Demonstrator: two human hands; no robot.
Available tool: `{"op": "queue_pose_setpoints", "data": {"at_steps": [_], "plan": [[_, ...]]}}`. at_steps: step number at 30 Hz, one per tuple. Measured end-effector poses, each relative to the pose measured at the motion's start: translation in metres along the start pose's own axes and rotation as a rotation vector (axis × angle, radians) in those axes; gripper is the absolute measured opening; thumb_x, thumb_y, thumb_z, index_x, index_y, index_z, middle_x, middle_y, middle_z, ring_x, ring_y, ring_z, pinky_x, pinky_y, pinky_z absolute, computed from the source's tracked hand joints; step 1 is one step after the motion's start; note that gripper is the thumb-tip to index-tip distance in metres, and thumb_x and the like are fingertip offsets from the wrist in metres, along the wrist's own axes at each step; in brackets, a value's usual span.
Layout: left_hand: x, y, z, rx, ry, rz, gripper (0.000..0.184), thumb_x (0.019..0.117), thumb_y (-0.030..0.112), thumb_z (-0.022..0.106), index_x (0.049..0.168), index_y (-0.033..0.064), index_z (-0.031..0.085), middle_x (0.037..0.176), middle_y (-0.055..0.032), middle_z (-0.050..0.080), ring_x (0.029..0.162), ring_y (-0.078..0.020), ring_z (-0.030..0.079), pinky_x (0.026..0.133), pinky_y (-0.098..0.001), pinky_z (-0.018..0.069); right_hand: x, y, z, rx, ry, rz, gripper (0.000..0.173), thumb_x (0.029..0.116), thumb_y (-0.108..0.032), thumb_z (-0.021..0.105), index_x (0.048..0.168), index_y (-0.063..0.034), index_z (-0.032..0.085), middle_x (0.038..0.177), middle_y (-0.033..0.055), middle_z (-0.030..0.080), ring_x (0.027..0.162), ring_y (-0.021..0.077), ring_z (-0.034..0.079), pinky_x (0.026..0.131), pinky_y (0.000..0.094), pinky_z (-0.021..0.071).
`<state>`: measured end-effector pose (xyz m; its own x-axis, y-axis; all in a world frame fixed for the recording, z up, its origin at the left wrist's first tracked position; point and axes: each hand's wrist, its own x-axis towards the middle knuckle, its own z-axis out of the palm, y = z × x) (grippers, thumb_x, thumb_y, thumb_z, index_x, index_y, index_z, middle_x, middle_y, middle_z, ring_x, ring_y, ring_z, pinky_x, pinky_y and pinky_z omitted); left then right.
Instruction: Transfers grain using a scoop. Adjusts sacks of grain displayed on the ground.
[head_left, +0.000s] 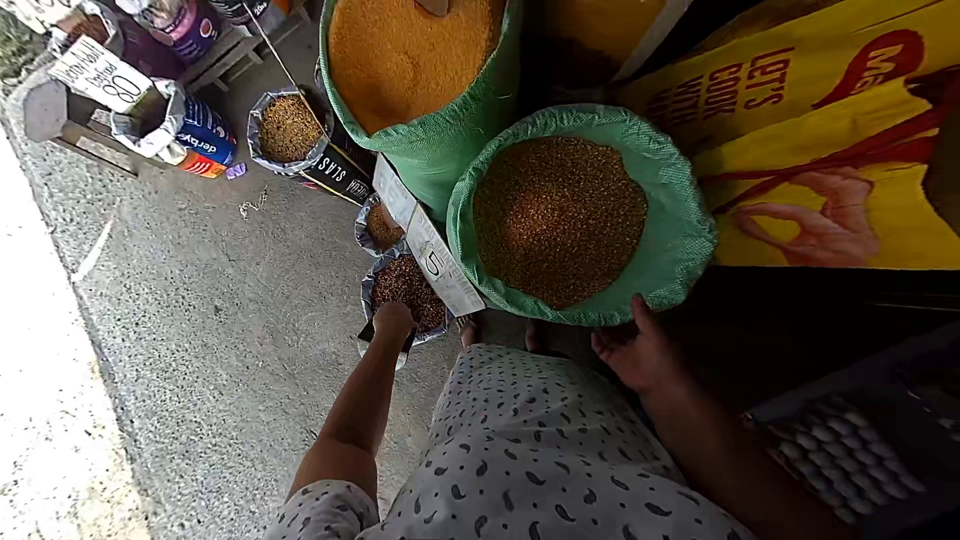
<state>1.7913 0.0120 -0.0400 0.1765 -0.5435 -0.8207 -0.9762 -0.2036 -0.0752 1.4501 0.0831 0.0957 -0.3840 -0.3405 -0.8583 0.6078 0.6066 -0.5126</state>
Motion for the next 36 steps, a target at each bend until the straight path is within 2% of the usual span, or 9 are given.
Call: {"op": "queue_pose_setpoints", "data": {"at_steps": [5,10,13,16,20,26,29,31,36], "plan": [[-0.059,0.064,-0.058,-0.745,0.363,0.325,0.058,0.1073,0.049,0.048,0.132,-0.0023,0.057,0.107,-0.0234,0.068,0.097,-0.0377,0.067,0.089,-0.0584,0.0528,0.006,0.002,0.013,0.251,0.09,-0.041,0.039,0.1077,-0.025,0.053,0.141,-0.0081,0.043,0.118,0.0109,0.055,0.099,0.0153,0.062,0.081,0.0256,0.0555],[-0.066,0.1,-0.08,-0.655,0.353,0.301,0.056,0.0963,0.045,0.069,0.12,-0.0049,0.061,0.107,-0.0256,0.067,0.101,-0.0408,0.067,0.09,-0.0617,0.0523,0.014,0.008,0.018,0.392,0.106,-0.061,0.036,0.1077,-0.019,0.053,0.14,-0.0063,0.043,0.12,0.0133,0.053,0.101,0.0182,0.061,0.083,0.0284,0.0555],[-0.048,0.095,-0.074,-0.794,0.31,0.345,0.029,0.1008,0.026,0.065,0.111,-0.0009,0.068,0.099,-0.0197,0.071,0.089,-0.0317,0.07,0.084,-0.054,0.0559,0.027,0.011,0.012,0.442,0.036,-0.029,0.038,0.1095,-0.023,0.049,0.143,-0.0067,0.039,0.125,0.0133,0.052,0.108,0.0182,0.06,0.089,0.0297,0.0531],[-0.045,0.093,-0.063,-1.478,0.111,0.338,0.024,0.1063,0.015,0.057,0.123,-0.0018,0.059,0.101,-0.0131,0.067,0.08,-0.0169,0.067,0.076,-0.0333,0.0593,0.047,0.016,0.005,0.498,-0.093,-0.015,0.041,0.1125,-0.026,0.04,0.149,-0.0079,0.033,0.135,0.0136,0.05,0.121,0.0204,0.057,0.098,0.0336,0.0516],[-0.046,0.101,-0.055,-2.112,-0.043,0.278,0.025,0.1122,0.021,0.038,0.13,0.0058,0.048,0.103,-0.0107,0.063,0.088,-0.0207,0.067,0.081,-0.0404,0.0585,0.069,0.03,0.001,0.523,-0.202,0.015,0.029,0.1122,-0.023,0.028,0.126,-0.0073,0.048,0.108,0.012,0.061,0.094,0.0212,0.066,0.079,0.0372,0.0584],[-0.049,0.118,-0.043,-1.853,0.024,0.313,0.073,0.1062,0.065,0.021,0.146,0.0088,0.044,0.125,-0.0174,0.065,0.108,-0.0281,0.066,0.089,-0.0503,0.0564,0.079,0.027,0.012,0.491,-0.144,-0.191,0.08,0.0996,-0.075,0.007,0.153,-0.0237,0.038,0.149,0.0095,0.052,0.134,0.0284,0.052,0.104,0.0598,0.0472],[-0.048,0.109,-0.038,-1.278,0.237,0.312,0.067,0.0986,0.021,0.07,0.148,-0.0008,0.029,0.112,-0.0245,0.065,0.093,-0.0307,0.069,0.081,-0.0472,0.0588,0.069,0.025,0.013,0.29,0.053,-0.192,0.057,0.1078,-0.031,0.053,0.155,-0.0108,0.028,0.146,0.0198,0.048,0.129,0.0339,0.055,0.098,0.0537,0.0534],[-0.059,0.101,-0.041,-0.981,0.283,0.221,0.073,0.0917,0.023,0.077,0.145,-0.0038,0.034,0.112,-0.0241,0.066,0.096,-0.0328,0.069,0.086,-0.0506,0.0564,0.061,0.022,0.012,0.14,0.162,-0.108,0.078,0.0931,-0.002,0.069,0.155,-0.0039,0.021,0.147,0.0237,0.043,0.129,0.0349,0.051,0.098,0.0499,0.0522],[-0.061,0.094,-0.034,-1.338,0.171,0.156,0.023,0.099,0.009,0.068,0.115,-0.007,0.062,0.097,-0.0177,0.068,0.074,-0.0201,0.069,0.07,-0.0341,0.0608,0.05,0.021,-0.001,0.061,0.126,-0.04,0.058,0.0979,-0.012,0.07,0.146,-0.0029,0.039,0.136,0.0199,0.054,0.116,0.0265,0.06,0.091,0.0375,0.055]]}}
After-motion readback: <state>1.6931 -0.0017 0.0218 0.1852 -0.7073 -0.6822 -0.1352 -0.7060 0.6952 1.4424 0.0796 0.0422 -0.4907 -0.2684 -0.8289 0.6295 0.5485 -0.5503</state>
